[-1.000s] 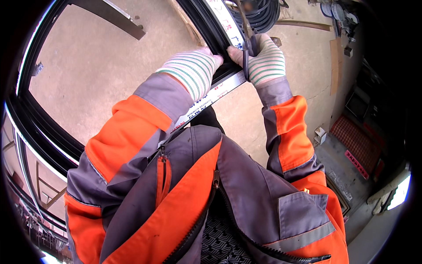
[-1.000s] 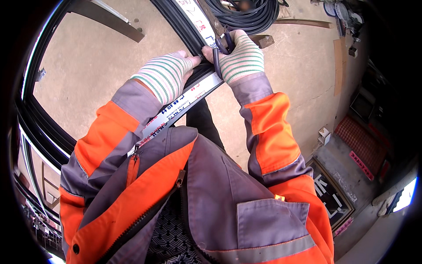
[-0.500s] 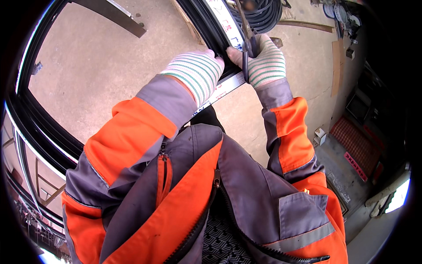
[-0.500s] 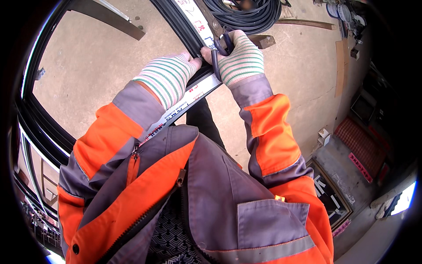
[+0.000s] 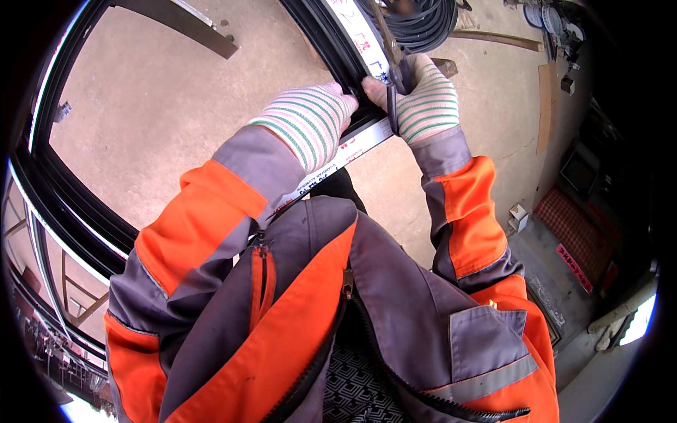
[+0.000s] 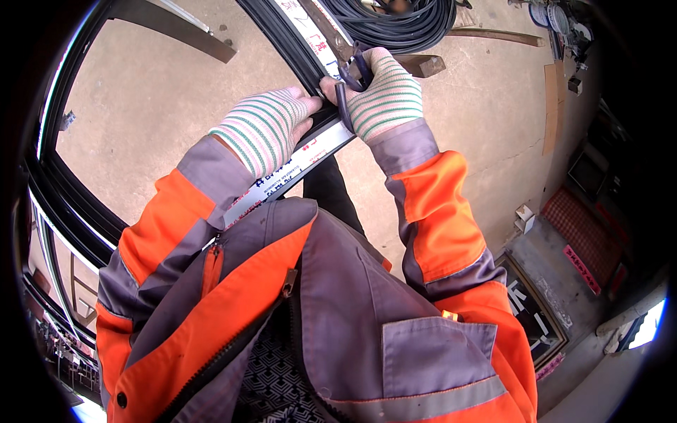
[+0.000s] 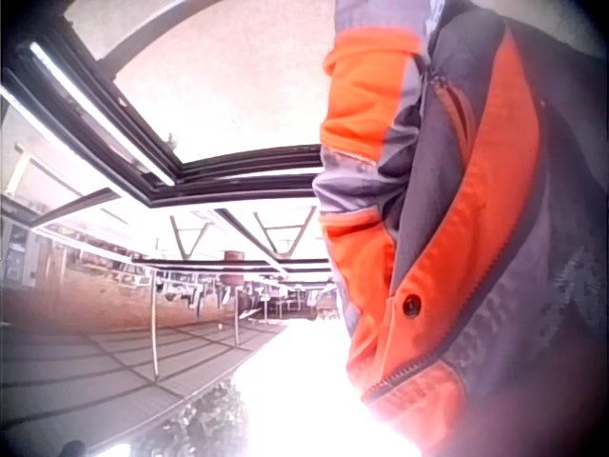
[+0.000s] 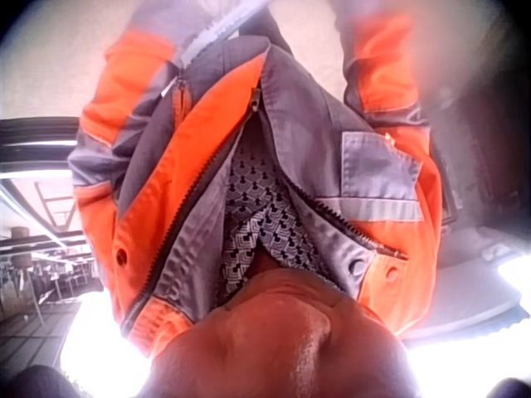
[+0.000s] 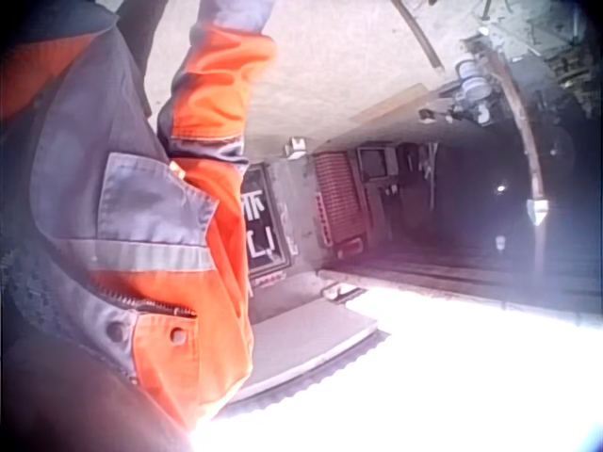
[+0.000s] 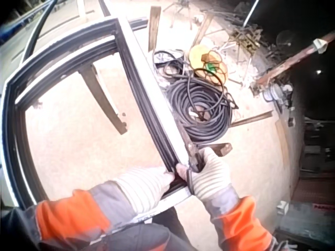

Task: The person installs a black rubber seal into the groove of a white window frame. They press the seal into place by hand along the frame's edges and corners, then use shears to trim the excess material at the joints for a precise fit.

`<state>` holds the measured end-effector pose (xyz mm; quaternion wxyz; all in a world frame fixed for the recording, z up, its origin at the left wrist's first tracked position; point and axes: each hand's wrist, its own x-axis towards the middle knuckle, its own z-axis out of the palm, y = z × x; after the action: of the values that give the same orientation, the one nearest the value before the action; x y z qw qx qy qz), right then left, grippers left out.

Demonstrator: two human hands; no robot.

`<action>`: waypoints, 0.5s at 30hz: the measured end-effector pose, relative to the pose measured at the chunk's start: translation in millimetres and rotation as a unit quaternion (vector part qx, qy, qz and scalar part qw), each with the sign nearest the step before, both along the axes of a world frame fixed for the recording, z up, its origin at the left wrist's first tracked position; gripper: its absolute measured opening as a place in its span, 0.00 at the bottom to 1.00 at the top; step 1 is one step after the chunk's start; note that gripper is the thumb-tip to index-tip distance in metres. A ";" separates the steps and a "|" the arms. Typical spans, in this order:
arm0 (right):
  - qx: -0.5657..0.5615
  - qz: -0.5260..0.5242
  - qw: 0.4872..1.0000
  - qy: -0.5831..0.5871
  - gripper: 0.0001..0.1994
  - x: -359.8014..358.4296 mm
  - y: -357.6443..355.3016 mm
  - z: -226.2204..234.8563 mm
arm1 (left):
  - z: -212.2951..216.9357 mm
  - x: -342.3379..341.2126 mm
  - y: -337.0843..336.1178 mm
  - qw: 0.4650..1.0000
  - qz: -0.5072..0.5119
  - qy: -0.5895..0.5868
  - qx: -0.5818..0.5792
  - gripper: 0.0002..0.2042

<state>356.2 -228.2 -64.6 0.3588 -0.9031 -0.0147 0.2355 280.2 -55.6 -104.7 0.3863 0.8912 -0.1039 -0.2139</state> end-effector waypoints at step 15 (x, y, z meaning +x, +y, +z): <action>-0.031 0.032 0.999 -0.009 0.22 0.7 0.4 6.5 | -17.4 -23.9 -2.8 0.961 0.138 0.040 -0.235 0.11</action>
<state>356.8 -227.8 -58.1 0.3228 -0.9149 -0.0398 0.2392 256.3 -58.4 -122.1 0.6146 0.7717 -0.0117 -0.1631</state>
